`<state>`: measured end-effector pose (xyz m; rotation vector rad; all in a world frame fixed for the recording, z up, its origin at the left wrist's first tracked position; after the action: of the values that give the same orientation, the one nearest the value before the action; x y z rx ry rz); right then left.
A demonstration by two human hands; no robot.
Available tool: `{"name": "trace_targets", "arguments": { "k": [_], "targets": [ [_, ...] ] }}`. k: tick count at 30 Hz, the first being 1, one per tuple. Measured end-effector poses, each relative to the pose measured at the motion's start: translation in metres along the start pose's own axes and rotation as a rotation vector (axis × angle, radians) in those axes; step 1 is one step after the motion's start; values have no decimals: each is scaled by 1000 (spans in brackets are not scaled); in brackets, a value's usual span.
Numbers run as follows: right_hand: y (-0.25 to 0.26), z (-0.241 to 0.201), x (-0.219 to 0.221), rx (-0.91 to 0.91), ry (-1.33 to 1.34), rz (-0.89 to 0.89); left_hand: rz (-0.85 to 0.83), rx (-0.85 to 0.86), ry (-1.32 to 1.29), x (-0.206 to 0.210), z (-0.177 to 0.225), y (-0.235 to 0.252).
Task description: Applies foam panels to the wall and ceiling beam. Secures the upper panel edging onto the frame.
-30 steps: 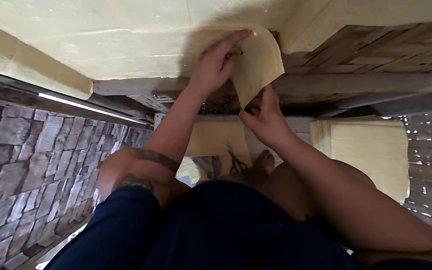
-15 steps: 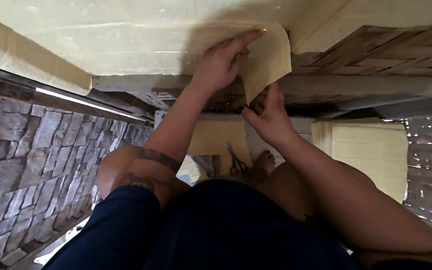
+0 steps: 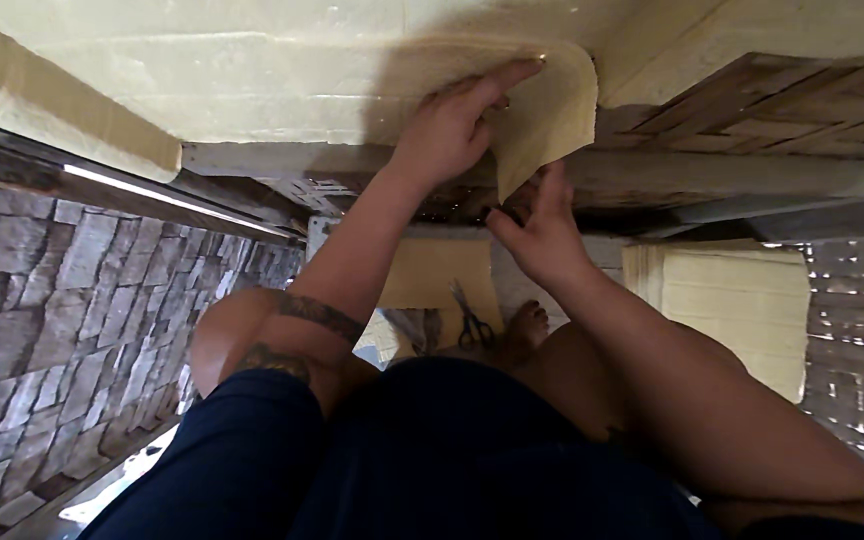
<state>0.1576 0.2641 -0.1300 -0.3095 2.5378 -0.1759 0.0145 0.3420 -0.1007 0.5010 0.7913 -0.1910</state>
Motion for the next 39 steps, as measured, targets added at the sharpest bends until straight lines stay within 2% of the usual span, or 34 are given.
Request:
{"name": "trace_targets", "arguments": {
  "k": [28, 31, 34, 37, 39],
  "targets": [
    [9, -1, 2, -25, 11, 3, -65, -38, 2, 4, 7, 3],
    [11, 0, 1, -18, 26, 3, -69, 25, -30, 7, 13, 5],
    [12, 1, -1, -9, 25, 9, 50, 200, -21, 20, -1, 5],
    [15, 2, -1, -34, 36, 20, -25, 114, -1, 17, 11, 7],
    [15, 1, -1, -41, 40, 12, 20, 175, 9, 22, 6, 7]
  ]
}}
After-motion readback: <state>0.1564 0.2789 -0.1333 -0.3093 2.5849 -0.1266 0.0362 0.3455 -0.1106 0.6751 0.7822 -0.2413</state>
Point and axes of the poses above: each hand's wrist, its own y-axis towards the middle knuckle, its own x-axis out of the palm, z = x × y, the point moved 8 cm from there along y, towards the middle knuckle
